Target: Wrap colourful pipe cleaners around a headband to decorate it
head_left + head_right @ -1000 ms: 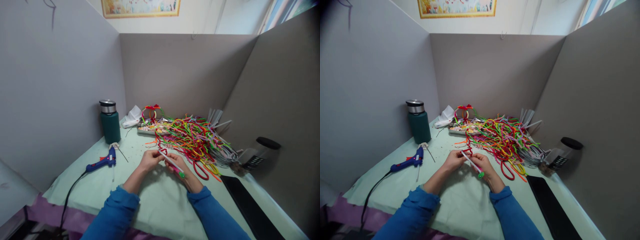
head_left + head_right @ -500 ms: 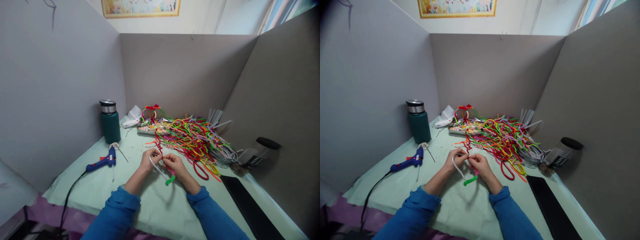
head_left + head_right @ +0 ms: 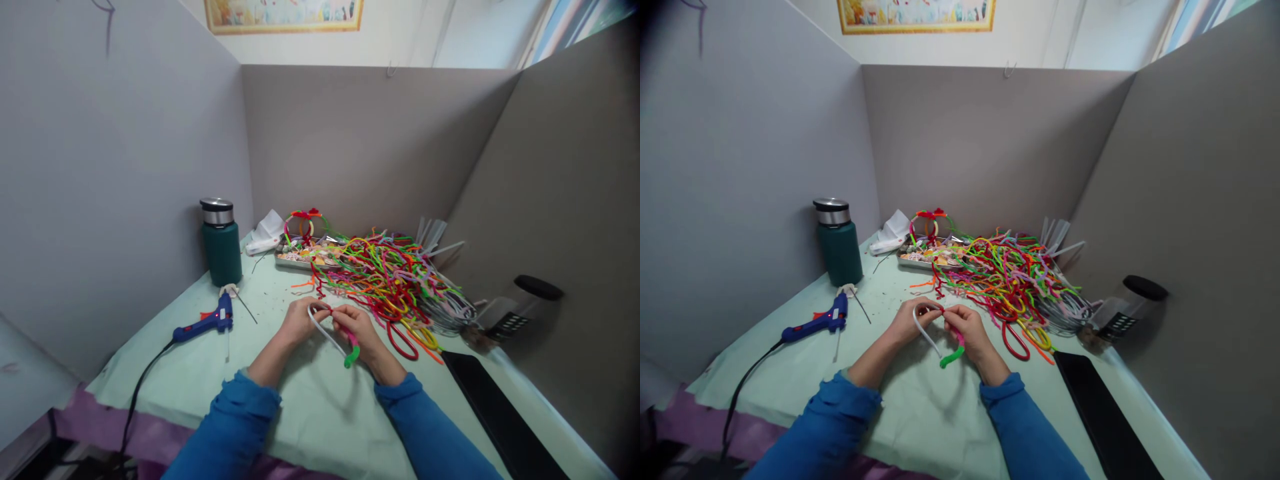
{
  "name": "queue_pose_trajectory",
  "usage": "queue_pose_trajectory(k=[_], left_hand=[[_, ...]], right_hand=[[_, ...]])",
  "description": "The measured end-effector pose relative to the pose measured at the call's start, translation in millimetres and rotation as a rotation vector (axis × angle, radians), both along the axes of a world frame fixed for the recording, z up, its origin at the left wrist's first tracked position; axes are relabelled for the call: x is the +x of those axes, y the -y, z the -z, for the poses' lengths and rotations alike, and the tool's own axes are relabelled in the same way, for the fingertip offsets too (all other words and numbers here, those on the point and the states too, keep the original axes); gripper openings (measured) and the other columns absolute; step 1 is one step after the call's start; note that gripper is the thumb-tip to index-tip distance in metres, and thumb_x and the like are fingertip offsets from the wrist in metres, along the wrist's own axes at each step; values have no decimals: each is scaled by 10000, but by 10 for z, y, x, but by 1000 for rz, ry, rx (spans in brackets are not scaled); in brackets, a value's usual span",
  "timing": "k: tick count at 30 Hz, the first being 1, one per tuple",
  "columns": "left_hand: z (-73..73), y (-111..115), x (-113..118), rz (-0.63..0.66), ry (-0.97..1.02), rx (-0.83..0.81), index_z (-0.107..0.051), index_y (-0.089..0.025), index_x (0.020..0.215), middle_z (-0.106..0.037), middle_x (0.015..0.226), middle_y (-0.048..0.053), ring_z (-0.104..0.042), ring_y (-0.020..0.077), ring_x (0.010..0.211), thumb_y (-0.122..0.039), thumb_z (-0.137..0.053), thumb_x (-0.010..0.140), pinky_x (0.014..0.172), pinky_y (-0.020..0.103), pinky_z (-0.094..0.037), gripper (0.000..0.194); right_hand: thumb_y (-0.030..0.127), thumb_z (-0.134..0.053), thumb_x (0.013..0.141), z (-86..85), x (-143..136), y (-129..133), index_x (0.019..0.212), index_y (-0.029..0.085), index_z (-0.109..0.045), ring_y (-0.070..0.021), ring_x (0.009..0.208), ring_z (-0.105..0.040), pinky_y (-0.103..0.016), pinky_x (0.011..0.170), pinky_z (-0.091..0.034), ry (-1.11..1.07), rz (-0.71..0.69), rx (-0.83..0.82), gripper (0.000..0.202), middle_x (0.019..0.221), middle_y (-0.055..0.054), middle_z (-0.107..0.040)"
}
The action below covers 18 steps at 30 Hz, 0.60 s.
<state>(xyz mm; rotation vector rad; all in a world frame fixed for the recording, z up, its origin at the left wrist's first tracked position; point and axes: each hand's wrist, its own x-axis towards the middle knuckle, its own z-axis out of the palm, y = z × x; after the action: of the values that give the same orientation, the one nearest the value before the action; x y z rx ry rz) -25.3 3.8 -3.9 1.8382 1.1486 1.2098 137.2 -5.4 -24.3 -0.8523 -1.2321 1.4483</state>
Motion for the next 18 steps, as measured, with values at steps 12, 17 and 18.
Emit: queue_pose_trajectory(k=[12, 17, 18], left_hand=[[-44, 37, -22, -18, -166, 38, -673, -124, 696, -590, 601, 15, -475, 104, 562, -302, -586, 745, 562, 224, -354, 204], [-71, 53, -19, 24, -84, -155, -648, -114, 638, -517, 493, -13, -438, 96, 491, -253, -579, 693, 509, 221, -325, 165], [-81, 58, -17, 30, -76, -191, -638, -115, 619, -498, 471, -18, -430, 96, 478, -245, -574, 686, 498, 222, -317, 160]], right_hand=[[323, -675, 703, -63, -21, 57, 726, 143, -600, -45, 383, -388, -178, 370, -257, 71, 39, 39, 197, 522, 42, -544], [334, -677, 691, -68, -42, 70, 739, 149, -612, -62, 405, -423, -187, 392, -289, 127, 41, 63, 202, 522, 36, -556], [336, -676, 690, -70, -45, 73, 747, 149, -616, -66, 413, -432, -188, 397, -297, 132, 32, 64, 204, 526, 34, -559]])
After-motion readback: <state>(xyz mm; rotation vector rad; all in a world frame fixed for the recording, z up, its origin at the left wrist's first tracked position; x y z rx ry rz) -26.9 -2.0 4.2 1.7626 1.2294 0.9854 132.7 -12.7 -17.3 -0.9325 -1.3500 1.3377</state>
